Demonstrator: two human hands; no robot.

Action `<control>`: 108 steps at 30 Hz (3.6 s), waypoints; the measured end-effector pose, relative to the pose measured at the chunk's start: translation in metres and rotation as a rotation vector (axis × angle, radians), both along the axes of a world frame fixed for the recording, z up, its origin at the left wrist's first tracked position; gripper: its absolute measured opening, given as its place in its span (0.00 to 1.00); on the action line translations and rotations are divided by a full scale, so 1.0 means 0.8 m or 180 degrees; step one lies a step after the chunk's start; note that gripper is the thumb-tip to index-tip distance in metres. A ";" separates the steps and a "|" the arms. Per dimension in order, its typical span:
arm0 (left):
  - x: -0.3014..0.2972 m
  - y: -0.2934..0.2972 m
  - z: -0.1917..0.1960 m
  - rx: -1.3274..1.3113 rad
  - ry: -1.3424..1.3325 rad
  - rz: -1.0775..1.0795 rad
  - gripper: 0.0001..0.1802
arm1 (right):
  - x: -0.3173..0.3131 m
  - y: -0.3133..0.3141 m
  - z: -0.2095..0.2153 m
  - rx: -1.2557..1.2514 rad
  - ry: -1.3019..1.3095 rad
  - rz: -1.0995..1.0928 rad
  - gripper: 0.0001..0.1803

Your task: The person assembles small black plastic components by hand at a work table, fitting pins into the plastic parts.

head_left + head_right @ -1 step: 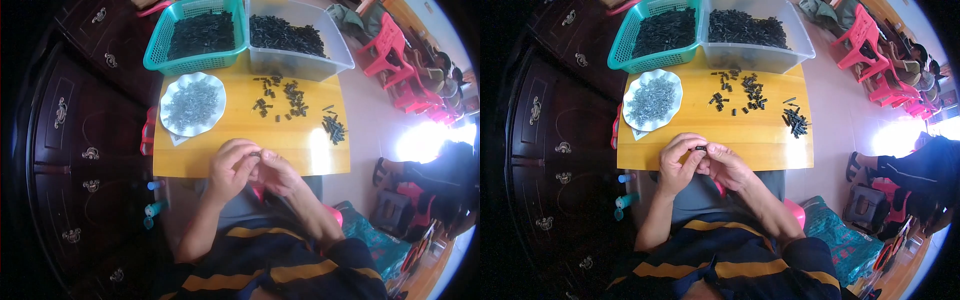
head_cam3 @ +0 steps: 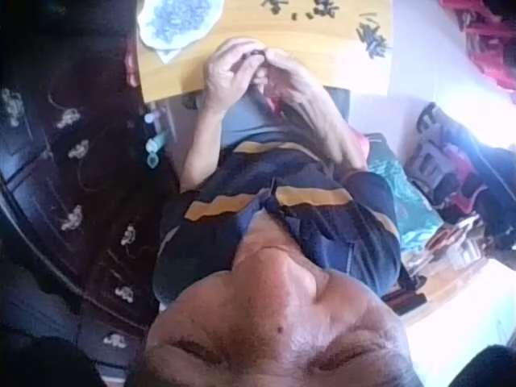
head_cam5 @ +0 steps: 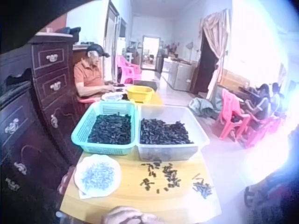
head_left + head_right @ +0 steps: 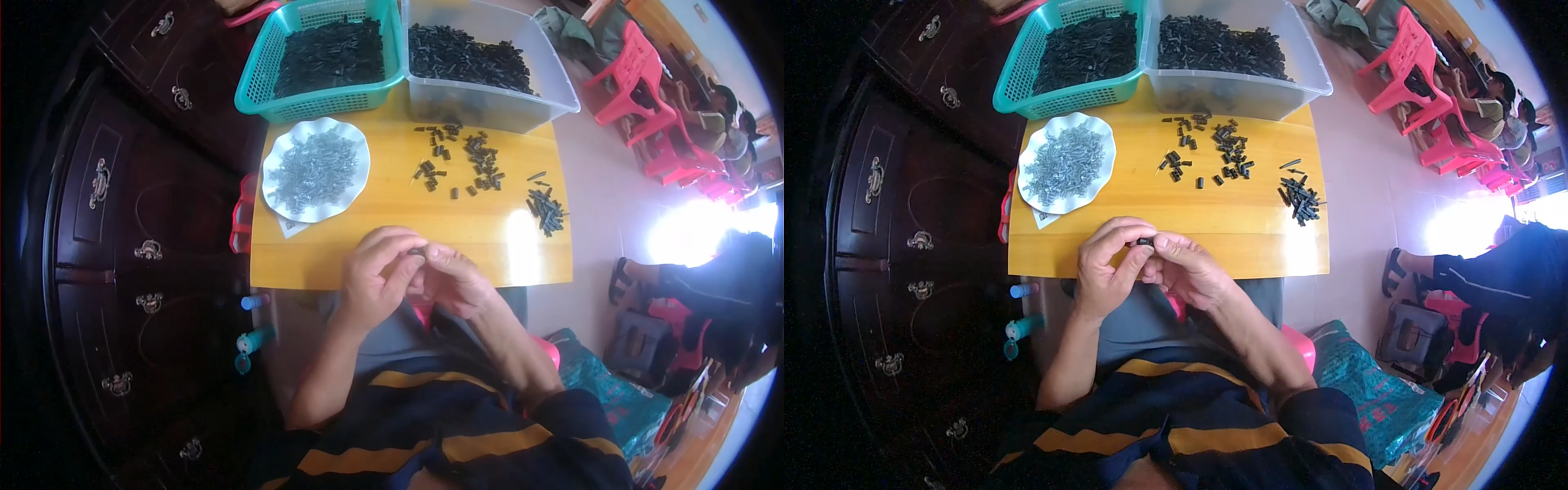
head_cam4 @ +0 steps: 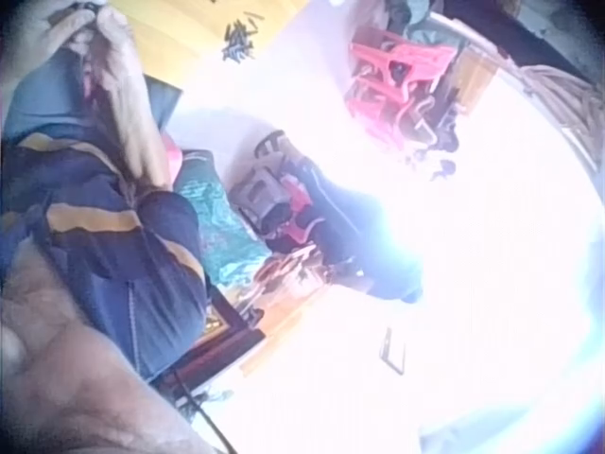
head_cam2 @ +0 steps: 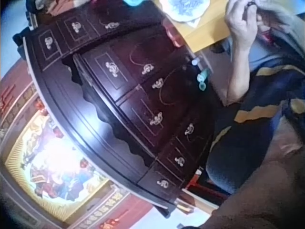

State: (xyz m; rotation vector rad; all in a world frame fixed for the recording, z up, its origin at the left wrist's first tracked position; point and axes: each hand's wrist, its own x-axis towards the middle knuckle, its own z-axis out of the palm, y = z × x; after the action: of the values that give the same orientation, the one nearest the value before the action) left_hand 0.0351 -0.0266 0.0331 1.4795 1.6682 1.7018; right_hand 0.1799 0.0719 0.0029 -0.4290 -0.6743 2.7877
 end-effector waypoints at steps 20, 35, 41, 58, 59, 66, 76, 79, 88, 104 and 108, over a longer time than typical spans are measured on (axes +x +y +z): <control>0.003 -0.004 -0.005 -0.0154 0.1049 0.0492 0.17 | -0.009 -0.024 0.014 0.0096 -0.0596 -0.0498 0.15; 0.006 -0.008 0.003 0.0126 0.0915 0.0387 0.14 | -0.006 -0.030 0.023 0.0352 -0.0811 -0.0643 0.16; 0.003 -0.008 0.004 0.0033 0.0642 0.0346 0.13 | -0.008 -0.029 0.032 0.0352 -0.0751 -0.0636 0.16; 0.002 -0.009 -0.022 -0.0687 0.0823 0.0386 0.19 | -0.153 0.107 0.155 0.6251 -0.1499 -0.1467 0.11; 0.005 -0.007 -0.019 -0.0709 0.0735 0.0332 0.17 | -0.176 0.136 0.165 0.6314 -0.1451 -0.1876 0.13; 0.000 -0.012 -0.027 -0.0826 0.0695 0.0412 0.14 | -0.149 0.079 0.217 0.4258 -0.0028 -0.1987 0.23; 0.012 -0.009 -0.027 -0.1063 0.0773 0.0083 0.13 | -0.003 -0.075 0.312 0.2948 0.3169 -0.2311 0.06; 0.011 -0.009 -0.027 -0.1106 0.0811 0.0076 0.13 | -0.006 -0.076 0.318 0.3219 0.3211 -0.2453 0.05; 0.012 -0.009 -0.029 -0.1146 0.0878 -0.0134 0.12 | 0.004 -0.078 0.308 0.3653 0.3172 -0.2788 0.05; 0.010 -0.010 -0.029 -0.1320 0.0949 -0.0122 0.12 | -0.030 0.035 0.204 0.5287 -0.0994 -0.2387 0.04; 0.011 -0.013 -0.029 -0.1205 0.0902 -0.0092 0.12 | -0.062 0.141 0.078 0.5877 -0.2375 -0.1604 0.06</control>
State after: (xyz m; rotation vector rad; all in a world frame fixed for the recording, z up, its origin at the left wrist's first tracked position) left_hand 0.0438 -0.0372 0.0098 1.5951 1.9658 1.1153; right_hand 0.1305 0.1843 0.0653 -0.8701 -2.2786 0.6495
